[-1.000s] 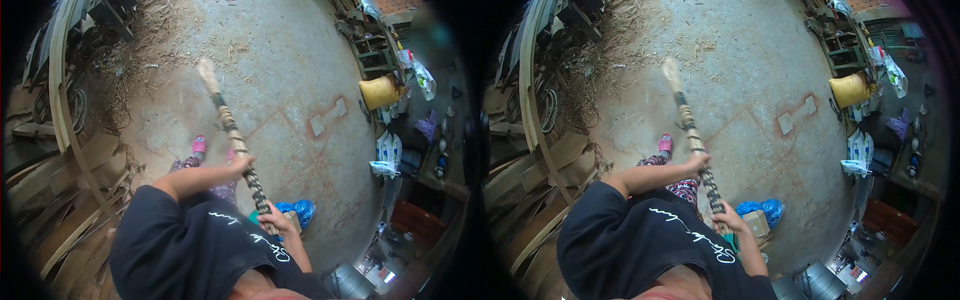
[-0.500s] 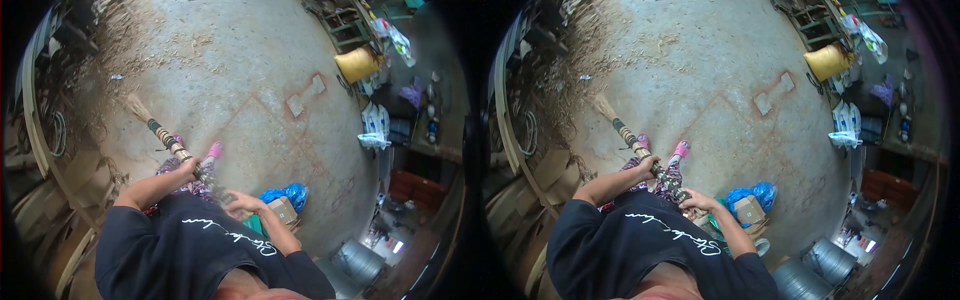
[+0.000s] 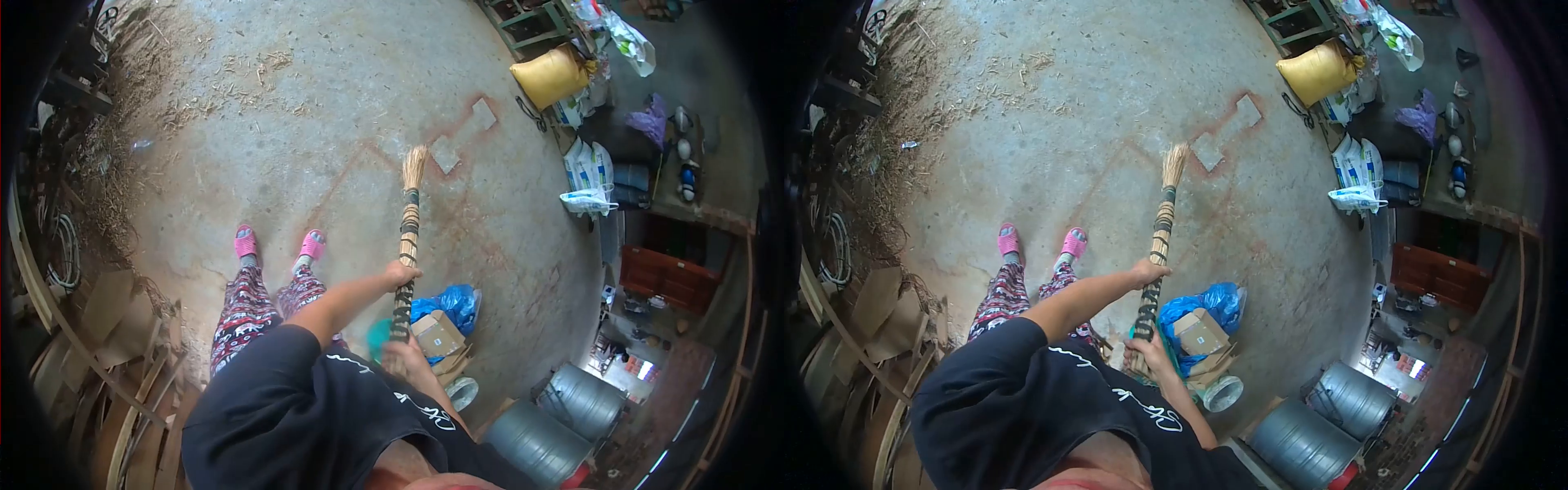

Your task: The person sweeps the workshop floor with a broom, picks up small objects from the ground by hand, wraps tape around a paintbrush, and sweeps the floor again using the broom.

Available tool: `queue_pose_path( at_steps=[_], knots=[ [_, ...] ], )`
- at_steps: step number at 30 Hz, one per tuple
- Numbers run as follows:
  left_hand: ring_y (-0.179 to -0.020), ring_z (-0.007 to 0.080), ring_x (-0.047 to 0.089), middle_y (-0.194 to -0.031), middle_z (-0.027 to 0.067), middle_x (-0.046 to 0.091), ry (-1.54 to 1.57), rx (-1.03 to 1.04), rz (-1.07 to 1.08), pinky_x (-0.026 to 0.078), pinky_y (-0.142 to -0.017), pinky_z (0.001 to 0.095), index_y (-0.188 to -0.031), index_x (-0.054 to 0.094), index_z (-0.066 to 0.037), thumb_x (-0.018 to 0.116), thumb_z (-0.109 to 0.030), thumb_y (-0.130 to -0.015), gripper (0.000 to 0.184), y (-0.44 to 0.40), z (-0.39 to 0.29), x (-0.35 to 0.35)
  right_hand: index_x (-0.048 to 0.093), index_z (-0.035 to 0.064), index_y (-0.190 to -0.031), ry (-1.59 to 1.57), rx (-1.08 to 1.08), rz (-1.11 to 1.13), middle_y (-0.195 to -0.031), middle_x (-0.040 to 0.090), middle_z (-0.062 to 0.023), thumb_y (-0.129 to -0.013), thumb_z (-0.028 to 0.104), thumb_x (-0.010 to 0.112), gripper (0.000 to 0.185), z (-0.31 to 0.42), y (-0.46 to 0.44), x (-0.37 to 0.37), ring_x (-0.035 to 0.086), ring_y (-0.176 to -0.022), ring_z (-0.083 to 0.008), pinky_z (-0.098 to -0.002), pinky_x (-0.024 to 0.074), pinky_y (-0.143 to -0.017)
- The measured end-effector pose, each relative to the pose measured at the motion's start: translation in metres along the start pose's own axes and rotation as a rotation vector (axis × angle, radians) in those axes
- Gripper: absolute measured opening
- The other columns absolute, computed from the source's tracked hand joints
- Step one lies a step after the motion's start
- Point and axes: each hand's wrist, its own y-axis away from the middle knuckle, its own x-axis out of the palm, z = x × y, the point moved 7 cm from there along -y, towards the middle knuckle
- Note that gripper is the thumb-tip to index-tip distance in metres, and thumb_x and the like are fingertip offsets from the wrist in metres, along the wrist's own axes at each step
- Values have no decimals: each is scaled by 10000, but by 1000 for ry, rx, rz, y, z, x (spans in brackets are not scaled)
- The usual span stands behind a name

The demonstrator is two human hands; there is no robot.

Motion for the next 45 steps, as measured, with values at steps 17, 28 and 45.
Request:
queue_pose_path(
  at_steps=[17, 28, 45],
  knots=[
    [-666, 235, 582, -832, 106, 531, 712, -21, -251, 517, -547, 407, -1043, 427, -48, 741, -158, -699, 479, 5, 52, -109, 460, 18, -1146, 547, -211, 430, -893, 599, -52, -661, 62, 714, 549, 34, -74, -45, 565, -766, -122, -271, 479, -685],
    [-850, 248, 646, -949, 159, 653, -157, -114, -118, 512, -765, 365, -1025, 609, 45, 777, -323, -603, 584, -81, -41, 59, 256, 101, -1164, -16, -39, -63, -730, 535, -132, -720, -33, 625, 593, 63, -46, -69, 567, -501, -219, -360, 489, -416],
    [-540, 222, 555, -701, 92, 520, 762, 6, -415, 481, -493, 369, -852, 483, -48, 655, -140, -716, 239, -1, -70, -201, 432, 52, -1228, 580, -206, 412, -873, 596, -47, -683, 37, 705, 610, 149, -108, 39, 561, -647, -105, -243, 466, -523]
  ],
)
